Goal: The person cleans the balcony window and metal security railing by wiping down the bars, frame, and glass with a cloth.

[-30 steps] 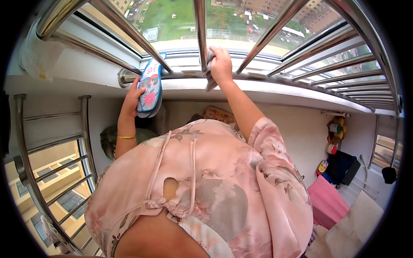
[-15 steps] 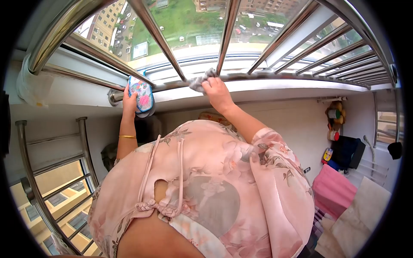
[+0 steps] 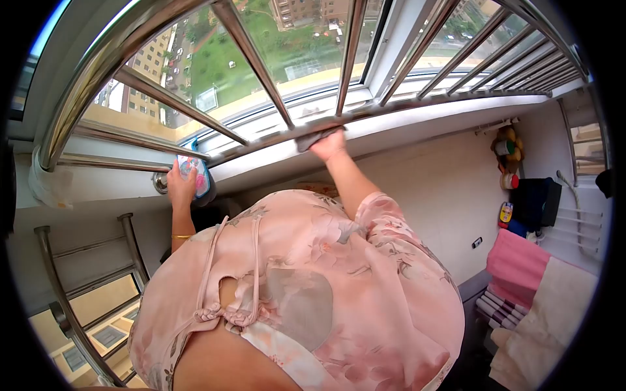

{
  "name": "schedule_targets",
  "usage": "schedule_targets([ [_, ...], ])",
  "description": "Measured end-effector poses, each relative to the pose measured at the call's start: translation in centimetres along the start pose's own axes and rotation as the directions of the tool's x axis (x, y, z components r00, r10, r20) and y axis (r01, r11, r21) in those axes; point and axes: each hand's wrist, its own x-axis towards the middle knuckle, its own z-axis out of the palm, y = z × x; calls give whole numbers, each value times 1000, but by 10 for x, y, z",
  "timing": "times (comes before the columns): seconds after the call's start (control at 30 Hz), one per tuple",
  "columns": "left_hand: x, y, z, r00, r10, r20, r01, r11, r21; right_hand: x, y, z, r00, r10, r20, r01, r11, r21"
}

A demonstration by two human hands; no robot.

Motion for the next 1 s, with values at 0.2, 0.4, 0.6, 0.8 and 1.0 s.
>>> schedule_targets([
  [0.2, 1, 59, -38, 985, 86, -152, -134, 932, -338, -11, 61, 19, 973, 218, -80, -220, 976, -13],
  [0.4, 27, 69, -19, 982, -108, -153, -50, 635, -770, -36, -119, 4, 894, -407, -190, 305, 860, -409],
  [0.6, 48, 57, -1, 994, -108, -17, 34, 455, -890, -60, -90, 106, 593, -660, 461, 519, -125, -845],
  [0.8, 50, 55, -5, 997, -79, 13, 48, 468, -882, 20, -117, 95, 935, -337, 108, -235, -820, -522],
  [1.0, 46, 56, -3, 996, -86, -6, 36, 476, -879, 22, -114, 130, 799, -477, 367, -288, -838, -463],
])
